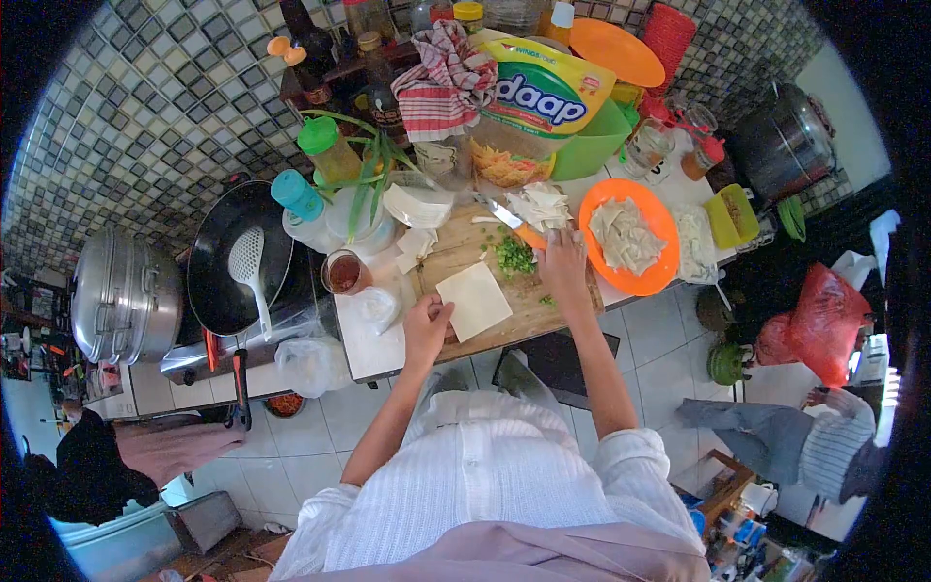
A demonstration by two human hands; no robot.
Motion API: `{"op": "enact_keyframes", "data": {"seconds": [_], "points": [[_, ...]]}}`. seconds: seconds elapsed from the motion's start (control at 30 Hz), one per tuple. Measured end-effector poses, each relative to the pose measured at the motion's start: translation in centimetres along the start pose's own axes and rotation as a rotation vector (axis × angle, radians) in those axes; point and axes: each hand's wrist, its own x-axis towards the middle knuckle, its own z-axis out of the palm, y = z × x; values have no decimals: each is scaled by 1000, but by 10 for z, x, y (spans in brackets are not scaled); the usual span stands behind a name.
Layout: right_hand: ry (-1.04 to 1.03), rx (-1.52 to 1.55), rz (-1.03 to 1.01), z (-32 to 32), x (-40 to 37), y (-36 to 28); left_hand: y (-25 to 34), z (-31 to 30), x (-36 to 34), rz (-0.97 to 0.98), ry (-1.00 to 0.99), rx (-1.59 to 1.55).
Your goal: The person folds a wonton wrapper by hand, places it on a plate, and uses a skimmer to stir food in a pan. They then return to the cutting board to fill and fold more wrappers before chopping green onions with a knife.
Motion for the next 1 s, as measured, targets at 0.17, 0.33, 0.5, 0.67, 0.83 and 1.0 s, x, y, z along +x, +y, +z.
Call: {"op": "enact_keyframes", "data": {"seconds": [0.17,0.33,0.5,0.67,0.83,1.0], "points": [[-37,22,21,-1,0,-2,13,-1,-2,163,62,248],[-45,161,32,-19,-10,-6,-2,-2,-1,309,141,279],[-280,1052,309,-31,-40,-12,5,2,-9,612,190,581],[-485,1493,427,-63,-61,-30,6,6,-10,667,186,578],[-477,1657,529,-78,-67,-47,-2,9,-3,390,148,398],[-382,1376,501,-46,-90,-44,16,4,-12,636,246,765]]}}
